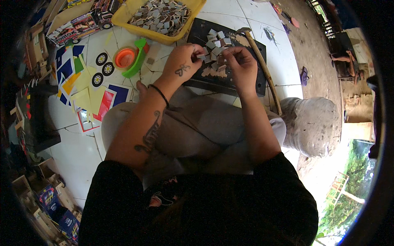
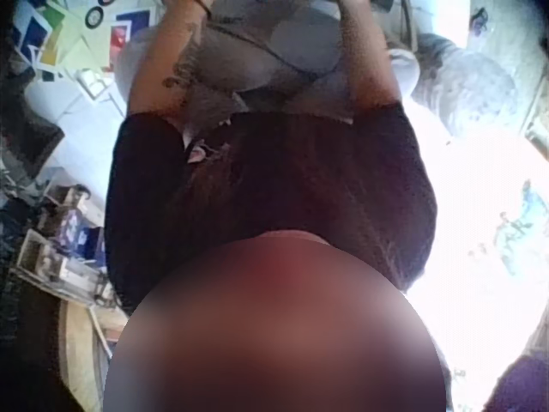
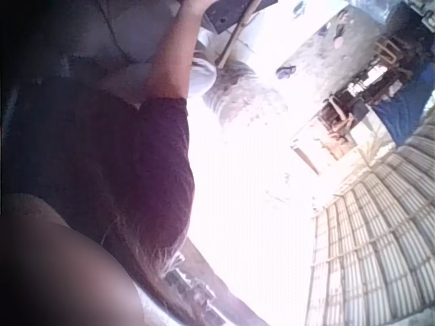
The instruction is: The person sits on the floor and repeatedly picks small rectangular blocks from a clear container, places them on a black board, and breaks them with a hammer. The broken pieces remain on the board as the person continues the cycle.
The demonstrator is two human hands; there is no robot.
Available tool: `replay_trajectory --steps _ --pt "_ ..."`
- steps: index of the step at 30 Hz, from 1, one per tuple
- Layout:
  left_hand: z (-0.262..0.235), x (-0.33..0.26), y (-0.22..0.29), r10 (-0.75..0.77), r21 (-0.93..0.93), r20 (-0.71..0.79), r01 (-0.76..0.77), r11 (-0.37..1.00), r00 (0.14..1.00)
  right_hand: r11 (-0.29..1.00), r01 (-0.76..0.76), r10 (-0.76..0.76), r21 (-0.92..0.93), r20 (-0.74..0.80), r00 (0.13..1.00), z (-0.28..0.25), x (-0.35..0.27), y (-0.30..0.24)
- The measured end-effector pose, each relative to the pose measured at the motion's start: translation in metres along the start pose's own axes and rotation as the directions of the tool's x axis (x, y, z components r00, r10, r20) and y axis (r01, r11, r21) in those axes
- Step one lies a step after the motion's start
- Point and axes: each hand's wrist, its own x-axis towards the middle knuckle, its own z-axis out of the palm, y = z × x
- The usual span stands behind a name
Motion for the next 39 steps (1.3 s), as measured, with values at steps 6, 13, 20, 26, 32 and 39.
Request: replay_trajectory --steps 6,13,20,26,32,39 --pt "-0.004 0.003 -0.003 -0.006 -0.145 0.094 0.019 0.989 0.996 0.999 0.053 -0.054 -0.009 -0.038 0.998 -0.002 0.0 0.0" --pt "0.009 0.001 -0.006 0.057 0.044 0.074 -0.06 0.997 0.996 0.982 0.043 -0.031 -0.182 0.067 0.997 0.0 -0.001 0.002" --pt "0.012 -0.001 -0.005 0.061 0.105 0.013 -0.062 0.993 0.998 0.919 0.077 -0.042 -0.387 0.098 0.994 0.011 -0.008 -0.009" --pt "0.013 -0.001 -0.005 0.042 0.071 0.009 -0.042 0.997 0.999 0.904 0.061 -0.014 -0.424 0.112 0.994 0.014 -0.008 -0.011" --pt "0.012 0.001 -0.003 -0.014 0.083 0.054 0.009 0.996 0.998 0.885 0.07 -0.013 -0.46 0.126 0.992 0.016 -0.007 -0.009" --pt "0.008 -0.001 0.002 -0.005 0.139 0.051 -0.002 0.99 0.999 0.881 0.171 -0.122 -0.441 0.138 0.983 0.017 -0.007 -0.007"
